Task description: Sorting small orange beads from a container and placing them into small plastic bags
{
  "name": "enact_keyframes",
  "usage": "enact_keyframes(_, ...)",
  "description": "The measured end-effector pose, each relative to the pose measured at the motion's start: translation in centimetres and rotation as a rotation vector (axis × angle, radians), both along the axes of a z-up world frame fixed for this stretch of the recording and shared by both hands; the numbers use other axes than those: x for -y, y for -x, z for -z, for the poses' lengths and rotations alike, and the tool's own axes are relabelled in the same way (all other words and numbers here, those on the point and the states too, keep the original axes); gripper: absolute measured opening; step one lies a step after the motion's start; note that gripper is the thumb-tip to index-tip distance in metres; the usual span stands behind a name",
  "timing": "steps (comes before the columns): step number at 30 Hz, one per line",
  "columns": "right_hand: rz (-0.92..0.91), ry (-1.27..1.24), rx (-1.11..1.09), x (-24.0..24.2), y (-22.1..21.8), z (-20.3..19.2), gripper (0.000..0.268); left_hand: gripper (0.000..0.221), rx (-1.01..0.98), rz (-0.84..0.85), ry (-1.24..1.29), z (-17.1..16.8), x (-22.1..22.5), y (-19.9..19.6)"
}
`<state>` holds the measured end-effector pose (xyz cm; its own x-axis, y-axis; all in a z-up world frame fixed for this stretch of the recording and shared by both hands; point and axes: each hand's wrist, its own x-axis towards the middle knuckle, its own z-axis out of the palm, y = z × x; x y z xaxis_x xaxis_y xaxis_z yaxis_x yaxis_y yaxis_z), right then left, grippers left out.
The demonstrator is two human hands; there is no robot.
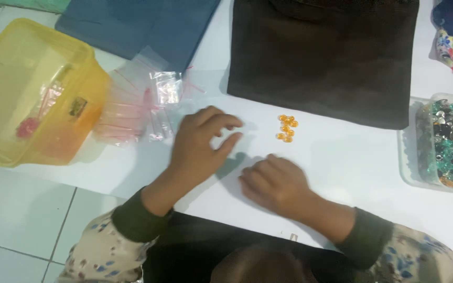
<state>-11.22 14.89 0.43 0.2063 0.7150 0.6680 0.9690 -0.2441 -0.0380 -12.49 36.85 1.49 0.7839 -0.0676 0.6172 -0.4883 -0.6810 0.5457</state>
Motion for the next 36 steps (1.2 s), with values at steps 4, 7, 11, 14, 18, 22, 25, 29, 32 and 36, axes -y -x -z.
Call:
enact_keyframes(4,-0.062,-0.028,-0.043,-5.0,0.2,0.6,0.012,0.026,0.014,-0.162,-0.036,0.2,-5.2,2.6)
enact_keyframes(7,-0.132,-0.061,-0.047,-8.6,-0.9,1.8,0.009,0.033,-0.101,-0.275,-0.208,0.7,-8.4,4.5)
enact_keyframes(11,0.103,0.067,-0.192,-12.5,-2.3,2.2,0.029,0.039,-0.077,-0.315,-0.366,2.4,-9.7,5.2)
enact_keyframes(14,0.174,0.173,-0.259,-14.1,-3.1,2.7,0.034,0.037,-0.095,-0.372,-0.425,3.4,-9.7,5.3)
enact_keyframes(18,0.175,0.135,-0.107,-14.3,-3.2,3.0,0.021,0.032,-0.037,-0.405,-0.46,4.7,-9.9,4.9)
enact_keyframes(22,0.176,0.141,-0.077,-14.0,-3.1,2.8,0.016,0.019,-0.016,-0.387,-0.403,5.0,-9.7,5.1)
enact_keyframes(25,0.156,0.179,-0.082,-13.8,-3.4,2.6,0.02,0.011,0.039,-0.376,-0.364,4.3,-9.6,5.4)
enact_keyframes(29,0.144,0.123,-0.14,-13.5,-3.4,2.3,0.022,0.009,0.182,-0.385,-0.423,2.8,-9.2,5.4)
enact_keyframes(32,0.156,-0.004,-0.217,-13.2,-3.2,1.4,0.018,0.007,0.276,-0.367,-0.361,2.4,-9.2,5.1)
enact_keyframes(36,0.08,-0.214,-0.545,-11.9,-3.2,-0.4,0.014,0.011,0.173,-0.307,0.015,0.7,-8.7,5.2)
